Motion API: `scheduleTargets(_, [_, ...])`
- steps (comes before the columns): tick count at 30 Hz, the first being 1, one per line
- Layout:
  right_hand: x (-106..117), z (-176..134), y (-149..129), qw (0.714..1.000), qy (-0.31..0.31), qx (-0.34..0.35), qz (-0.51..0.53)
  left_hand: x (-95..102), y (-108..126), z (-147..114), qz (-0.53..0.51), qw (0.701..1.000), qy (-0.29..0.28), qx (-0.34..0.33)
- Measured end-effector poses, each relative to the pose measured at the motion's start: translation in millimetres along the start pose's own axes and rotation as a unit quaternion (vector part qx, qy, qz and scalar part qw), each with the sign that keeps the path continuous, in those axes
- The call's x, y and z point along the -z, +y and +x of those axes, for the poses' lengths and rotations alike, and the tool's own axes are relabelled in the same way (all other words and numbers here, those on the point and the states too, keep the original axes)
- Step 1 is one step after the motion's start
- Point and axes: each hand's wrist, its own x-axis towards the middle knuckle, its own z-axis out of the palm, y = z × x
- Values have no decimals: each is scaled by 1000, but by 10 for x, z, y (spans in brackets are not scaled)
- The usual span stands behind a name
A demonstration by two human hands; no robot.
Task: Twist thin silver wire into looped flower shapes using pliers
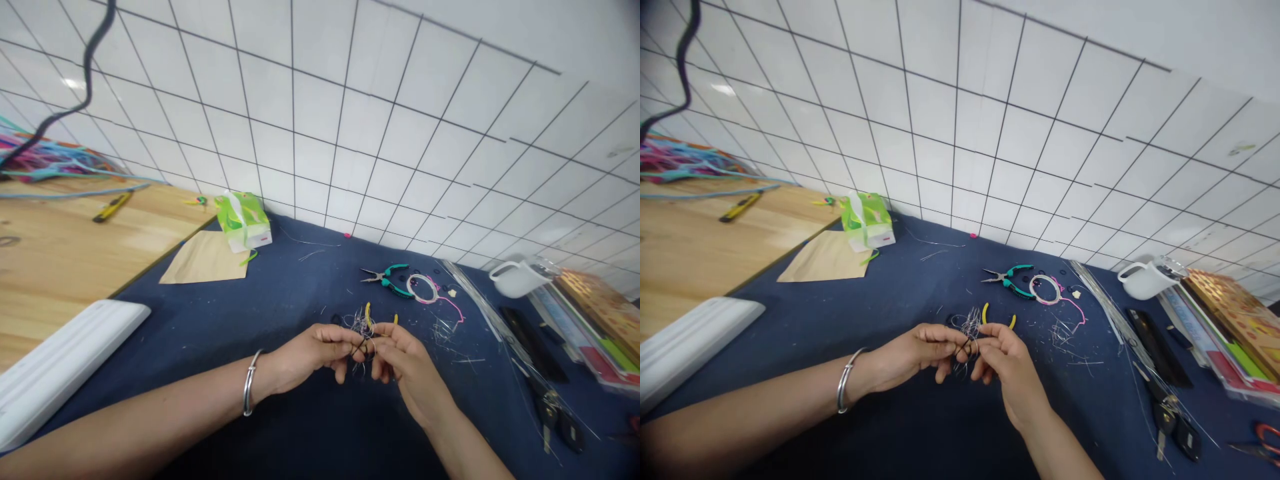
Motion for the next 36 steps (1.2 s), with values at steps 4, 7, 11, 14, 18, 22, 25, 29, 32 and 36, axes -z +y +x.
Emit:
scheduleTargets(4, [-34,-59,-37,1000,11,-5,-23,13,-4,3,16,1000,-7,2])
scheduleTargets(7, [-55,-84,-42,1000,-14,-7,-21,0,12,7,58,998,-1,-6])
scheduleTargets(11, [-87,-93,-19,999,-43,-9,13,-49,20,5,123,988,74,-55])
scheduleTargets(14, [-133,-102,1,999,-44,-4,12,-90,12,-2,161,976,123,-84])
scheduleTargets(18, [-206,-89,53,999,0,-2,-41,-122,-4,-1,207,960,158,-101])
scheduleTargets(22, [-238,-1,134,994,68,26,-86,-132,-65,25,233,955,153,-101])
scheduleTargets(25, [-243,66,156,985,103,60,-129,-142,-132,49,238,953,156,-101])
scheduleTargets(29, [-251,91,142,974,126,102,-160,-158,-151,63,206,960,161,-98])
scheduleTargets(32, [-245,93,146,975,129,117,-135,-170,-106,53,180,965,164,-98])
scheduleTargets(36, [-225,104,161,982,122,89,-115,-188,-52,20,208,959,164,-103])
